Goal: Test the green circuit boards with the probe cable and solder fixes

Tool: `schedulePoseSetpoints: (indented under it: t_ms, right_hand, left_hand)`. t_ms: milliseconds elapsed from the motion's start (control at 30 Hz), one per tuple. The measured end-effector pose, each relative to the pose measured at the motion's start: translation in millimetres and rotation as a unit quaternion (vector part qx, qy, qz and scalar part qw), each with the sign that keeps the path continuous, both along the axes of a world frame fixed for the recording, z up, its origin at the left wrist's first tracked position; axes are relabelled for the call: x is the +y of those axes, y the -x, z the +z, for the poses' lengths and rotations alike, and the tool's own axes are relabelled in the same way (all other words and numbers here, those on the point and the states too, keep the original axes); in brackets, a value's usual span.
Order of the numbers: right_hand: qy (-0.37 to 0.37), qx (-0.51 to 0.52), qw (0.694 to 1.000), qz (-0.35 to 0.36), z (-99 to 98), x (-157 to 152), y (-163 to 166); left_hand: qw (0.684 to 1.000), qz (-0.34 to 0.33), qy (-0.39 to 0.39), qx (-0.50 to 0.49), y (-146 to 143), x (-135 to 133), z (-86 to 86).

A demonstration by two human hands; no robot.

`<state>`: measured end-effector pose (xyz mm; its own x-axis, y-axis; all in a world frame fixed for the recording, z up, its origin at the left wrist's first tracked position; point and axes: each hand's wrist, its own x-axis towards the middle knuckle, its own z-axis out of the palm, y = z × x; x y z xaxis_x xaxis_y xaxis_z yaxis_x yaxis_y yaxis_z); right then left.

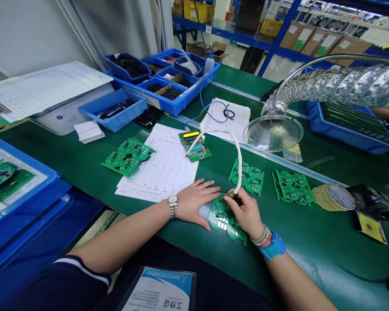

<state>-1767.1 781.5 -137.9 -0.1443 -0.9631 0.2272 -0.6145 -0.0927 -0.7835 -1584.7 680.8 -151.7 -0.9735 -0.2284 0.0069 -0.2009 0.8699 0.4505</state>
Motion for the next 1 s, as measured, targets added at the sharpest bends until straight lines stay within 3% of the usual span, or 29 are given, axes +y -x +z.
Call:
schedulePoseSetpoints:
  t_ms: [433,600,800,1000]
  right_hand:
    - [-0.01,0.0,1.0,-0.001,-0.6,0,0]
    - [-0.01,-0.017,1.0,0.003,12.3,5,4]
    - [-0.031,-0.002,0.999,0.005,27.1,38,15]
    - [-0.037,-0.039,0.999,0.003,10.5,71,18]
  left_hand:
    - [1.0,-0.002,-0.001,-0.007,1,-2,-0.1]
    - [1.0,-0.006,0.001,-0.018,1,-2,1.6]
    - [1.0,-0.009,0.003,-0.023,0,-3,0.2]
    - [1.0,-0.006,0.007,-0.013,1,-2,-0.6]
